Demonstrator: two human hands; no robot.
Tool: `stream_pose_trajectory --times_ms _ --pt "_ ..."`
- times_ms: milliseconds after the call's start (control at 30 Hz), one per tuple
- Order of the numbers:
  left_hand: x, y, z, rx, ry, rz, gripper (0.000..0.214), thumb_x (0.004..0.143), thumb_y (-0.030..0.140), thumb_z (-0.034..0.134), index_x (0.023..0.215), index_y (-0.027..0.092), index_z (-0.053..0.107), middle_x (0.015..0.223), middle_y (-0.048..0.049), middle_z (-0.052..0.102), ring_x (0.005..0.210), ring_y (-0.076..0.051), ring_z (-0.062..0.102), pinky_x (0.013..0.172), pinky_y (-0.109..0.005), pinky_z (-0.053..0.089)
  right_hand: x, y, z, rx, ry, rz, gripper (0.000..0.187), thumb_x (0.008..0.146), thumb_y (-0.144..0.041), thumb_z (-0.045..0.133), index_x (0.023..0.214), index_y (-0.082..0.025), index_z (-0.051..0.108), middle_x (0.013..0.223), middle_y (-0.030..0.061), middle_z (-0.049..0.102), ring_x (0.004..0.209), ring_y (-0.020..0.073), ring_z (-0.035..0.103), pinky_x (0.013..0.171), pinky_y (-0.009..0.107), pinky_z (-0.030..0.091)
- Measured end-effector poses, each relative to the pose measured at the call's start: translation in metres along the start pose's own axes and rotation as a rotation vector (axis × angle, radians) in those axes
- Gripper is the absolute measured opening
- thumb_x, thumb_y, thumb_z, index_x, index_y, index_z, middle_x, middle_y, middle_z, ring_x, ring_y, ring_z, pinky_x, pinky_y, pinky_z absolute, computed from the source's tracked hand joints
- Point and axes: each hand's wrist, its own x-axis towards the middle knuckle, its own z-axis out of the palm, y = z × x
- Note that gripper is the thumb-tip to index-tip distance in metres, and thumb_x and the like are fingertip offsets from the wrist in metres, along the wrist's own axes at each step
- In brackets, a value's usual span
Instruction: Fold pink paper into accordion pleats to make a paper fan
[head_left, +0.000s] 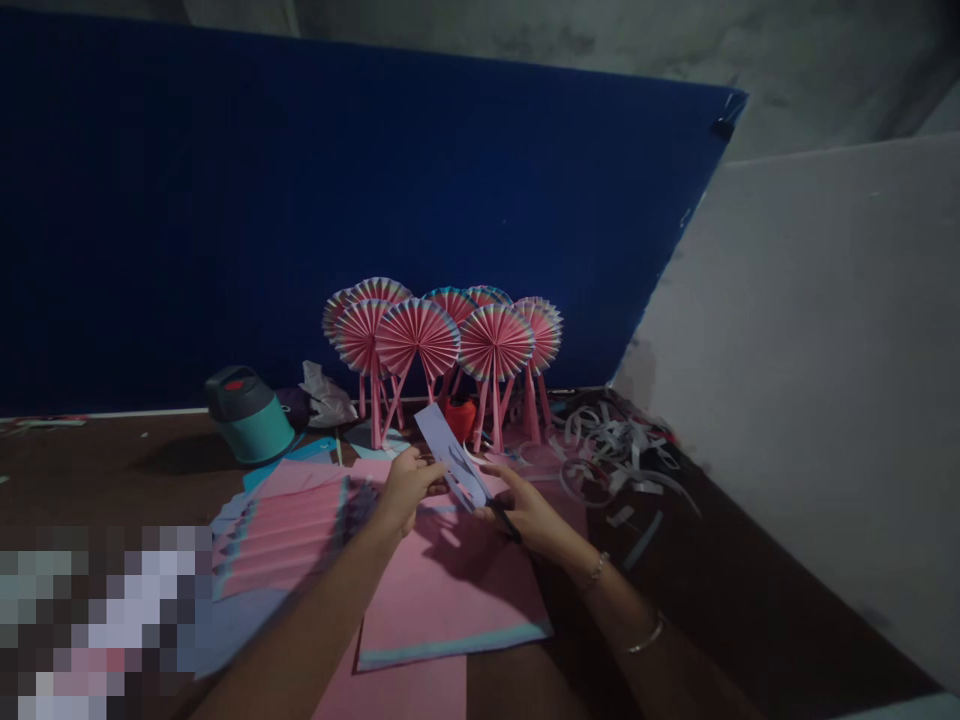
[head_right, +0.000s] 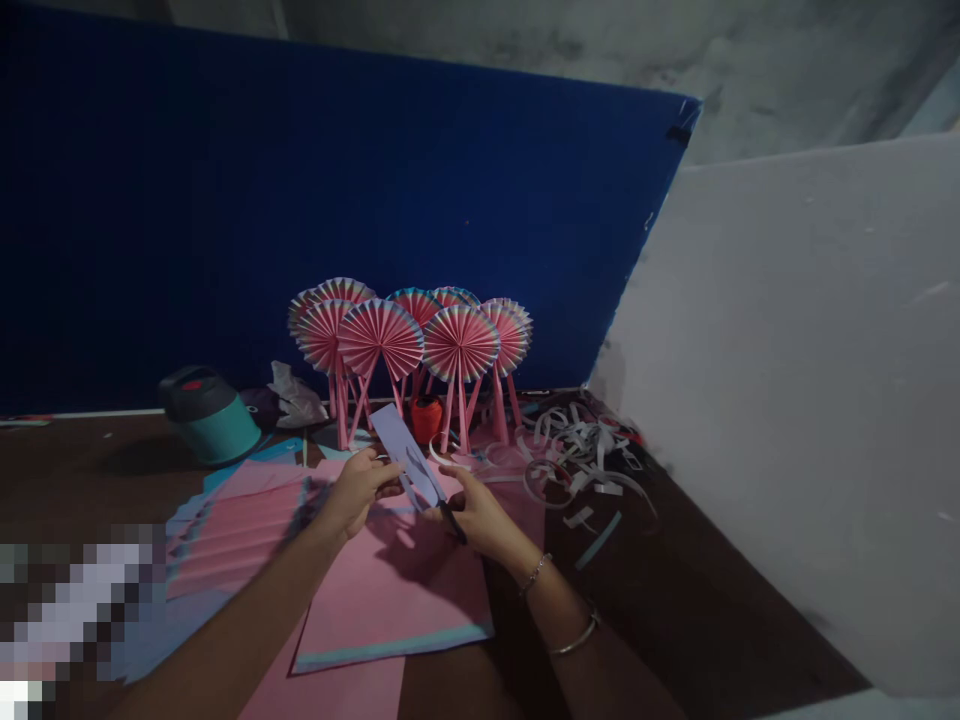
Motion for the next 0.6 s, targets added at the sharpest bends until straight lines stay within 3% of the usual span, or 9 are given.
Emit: stream_pose_trajectory --times_ms 600 --pt "-0.0019 0.0028 0.0009 -0.028 -0.046 -0.020 0.037 0.058 0.021 0.073 0.091 0.013 0.059 0.071 -0.0038 0.071 0.053 -0.012 0.063 0.051 -0.021 0.050 0.0027 0.0046 -0.0010 -0.002 0.012 -0.016 0.080 0.059 -0.039 0.080 0.125 -0.015 0.041 0.048 -0.0115 0.048 0.039 0.0070 0.040 0.038 0.019 0.032"
